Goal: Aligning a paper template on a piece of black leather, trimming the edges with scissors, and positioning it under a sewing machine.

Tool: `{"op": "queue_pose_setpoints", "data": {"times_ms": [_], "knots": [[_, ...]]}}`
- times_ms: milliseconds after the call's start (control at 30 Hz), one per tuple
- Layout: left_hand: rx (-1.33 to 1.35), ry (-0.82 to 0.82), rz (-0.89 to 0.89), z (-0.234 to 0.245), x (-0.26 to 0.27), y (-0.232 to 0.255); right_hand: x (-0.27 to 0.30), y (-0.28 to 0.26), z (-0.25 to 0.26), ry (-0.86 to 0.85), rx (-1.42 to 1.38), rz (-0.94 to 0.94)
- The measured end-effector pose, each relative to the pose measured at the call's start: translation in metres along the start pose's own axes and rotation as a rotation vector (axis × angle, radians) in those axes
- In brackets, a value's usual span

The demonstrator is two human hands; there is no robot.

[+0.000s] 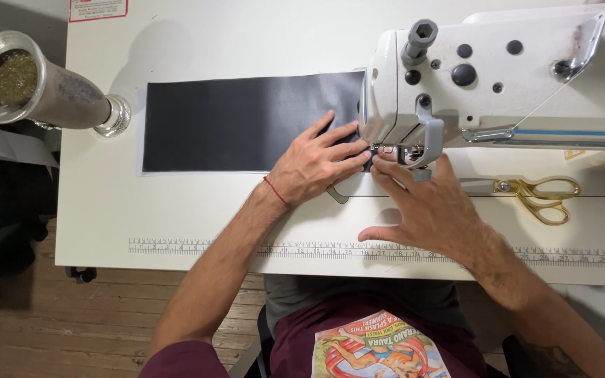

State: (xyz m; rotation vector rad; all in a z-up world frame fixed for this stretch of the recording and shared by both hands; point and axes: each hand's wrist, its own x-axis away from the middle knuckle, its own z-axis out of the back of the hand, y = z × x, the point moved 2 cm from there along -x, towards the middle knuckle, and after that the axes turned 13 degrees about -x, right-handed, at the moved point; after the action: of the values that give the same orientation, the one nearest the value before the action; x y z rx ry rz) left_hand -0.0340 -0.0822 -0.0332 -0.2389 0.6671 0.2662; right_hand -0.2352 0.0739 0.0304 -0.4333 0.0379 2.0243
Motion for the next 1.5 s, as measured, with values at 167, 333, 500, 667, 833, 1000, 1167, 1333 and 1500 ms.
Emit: {"op": "queue_pose_setpoints", "data": {"times_ms": [167,333,500,667,833,1000,1167,1333,1500], "knots": [[0.032,0.023,-0.037,0.0,-0.001,-0.004,0.001,0.0,0.0,0.047,-0.005,-0.021],[0.034,0.035,-0.031,-0.001,-0.003,-0.008,0.003,0.002,0.003,0.079,-0.028,-0.043],[0.044,0.012,-0.018,0.0,-0.005,-0.009,0.005,0.004,0.003,0.096,-0.034,-0.069],[0.074,0.014,-0.014,0.0,-0.008,-0.012,0.011,-0.002,0.004,0.069,0.008,-0.089],[0.086,-0.034,0.007,-0.005,-0.008,-0.018,0.018,-0.011,0.012,0.1,0.026,-0.104],[0.168,-0.133,-0.024,0.006,-0.016,-0.025,0.08,0.012,0.043,0.098,0.17,-0.251],[0.175,-0.145,-0.05,0.001,-0.018,-0.032,0.151,0.043,0.082,0.237,0.313,-0.397],[0.226,-0.175,-0.059,0.001,-0.022,-0.038,0.192,0.05,0.081,0.357,0.147,-0.448],[0.237,-0.181,-0.077,-0.004,-0.024,-0.043,0.2,0.044,0.076,0.457,0.129,-0.512]]}}
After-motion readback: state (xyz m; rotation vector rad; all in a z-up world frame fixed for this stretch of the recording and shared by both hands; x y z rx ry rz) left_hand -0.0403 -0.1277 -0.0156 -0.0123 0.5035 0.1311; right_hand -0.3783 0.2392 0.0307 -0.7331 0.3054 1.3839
